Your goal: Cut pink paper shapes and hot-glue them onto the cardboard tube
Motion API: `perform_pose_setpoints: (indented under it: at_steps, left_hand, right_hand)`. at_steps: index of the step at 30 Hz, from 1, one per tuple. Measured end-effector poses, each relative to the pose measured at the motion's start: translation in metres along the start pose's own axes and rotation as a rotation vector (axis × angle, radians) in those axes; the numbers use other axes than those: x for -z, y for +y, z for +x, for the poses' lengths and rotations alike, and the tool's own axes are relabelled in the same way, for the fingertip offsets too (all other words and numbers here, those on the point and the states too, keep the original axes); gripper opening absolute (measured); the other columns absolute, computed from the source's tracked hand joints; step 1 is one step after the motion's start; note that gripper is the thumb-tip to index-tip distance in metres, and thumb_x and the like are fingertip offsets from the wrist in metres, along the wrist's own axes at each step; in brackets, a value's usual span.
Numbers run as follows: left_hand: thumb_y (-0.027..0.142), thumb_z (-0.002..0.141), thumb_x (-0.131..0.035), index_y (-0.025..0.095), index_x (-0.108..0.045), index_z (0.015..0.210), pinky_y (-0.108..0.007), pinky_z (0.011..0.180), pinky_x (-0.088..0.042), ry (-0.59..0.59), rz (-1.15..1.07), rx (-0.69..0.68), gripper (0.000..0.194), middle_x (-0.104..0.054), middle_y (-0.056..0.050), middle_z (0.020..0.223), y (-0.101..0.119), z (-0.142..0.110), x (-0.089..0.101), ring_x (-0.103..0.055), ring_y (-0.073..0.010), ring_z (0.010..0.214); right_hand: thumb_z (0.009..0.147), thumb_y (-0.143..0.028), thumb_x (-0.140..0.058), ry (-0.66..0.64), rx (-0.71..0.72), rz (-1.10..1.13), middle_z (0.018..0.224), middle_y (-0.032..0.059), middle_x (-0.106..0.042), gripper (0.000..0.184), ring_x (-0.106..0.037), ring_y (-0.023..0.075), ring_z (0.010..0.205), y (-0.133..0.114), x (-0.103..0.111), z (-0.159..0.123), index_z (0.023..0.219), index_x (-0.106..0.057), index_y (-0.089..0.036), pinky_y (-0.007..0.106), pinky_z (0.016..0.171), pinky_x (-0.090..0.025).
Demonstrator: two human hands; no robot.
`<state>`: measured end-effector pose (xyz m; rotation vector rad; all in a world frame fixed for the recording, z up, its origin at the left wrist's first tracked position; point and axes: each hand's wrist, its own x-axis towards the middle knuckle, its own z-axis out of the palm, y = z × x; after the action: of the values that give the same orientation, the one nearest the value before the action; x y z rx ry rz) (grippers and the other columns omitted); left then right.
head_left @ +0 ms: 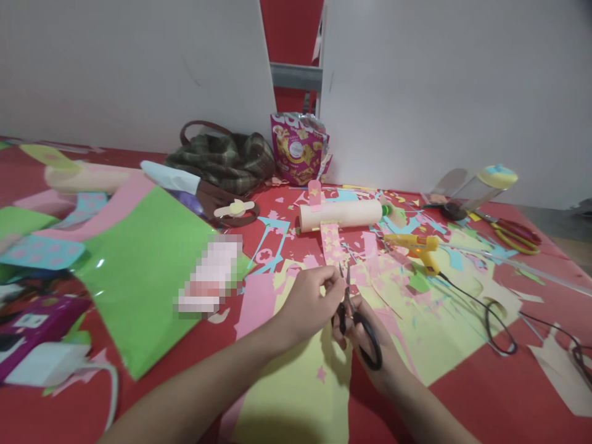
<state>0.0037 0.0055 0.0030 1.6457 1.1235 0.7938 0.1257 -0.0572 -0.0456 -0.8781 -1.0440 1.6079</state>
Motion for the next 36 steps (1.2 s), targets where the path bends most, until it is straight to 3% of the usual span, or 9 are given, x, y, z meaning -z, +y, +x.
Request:
perform_pose_setpoints:
  at_steps: [11,36]
  left_hand:
    - [0.025,0.079,-0.037,0.018,-0.037,0.057,-0.020,0.045,-0.035,0.011,-0.157,0.073,0.023,-0.046,0.006,0.045,0.003,-0.008,-0.008,-0.044,-0.0078,0.042]
    - [0.027,0.081,-0.035,0.018,-0.035,0.056,-0.020,0.043,-0.035,0.047,-0.172,0.064,0.026,-0.047,0.006,0.045,0.002,-0.014,-0.015,-0.043,-0.0071,0.039]
  right_hand:
    - [0.073,-0.049,-0.051,0.044,-0.013,-0.032,0.067,-0.0019,-0.041,0.030,-0.037,0.0124,0.057,-0.002,-0.002,-0.001,0.077,-0.038,-0.023,0.025,0.053,-0.031]
    - [0.075,-0.049,-0.047,0.032,0.013,-0.157,0.066,-0.0026,-0.037,0.027,-0.033,0.0124,0.055,0.000,0.001,-0.002,0.077,-0.038,-0.023,0.026,0.052,-0.030]
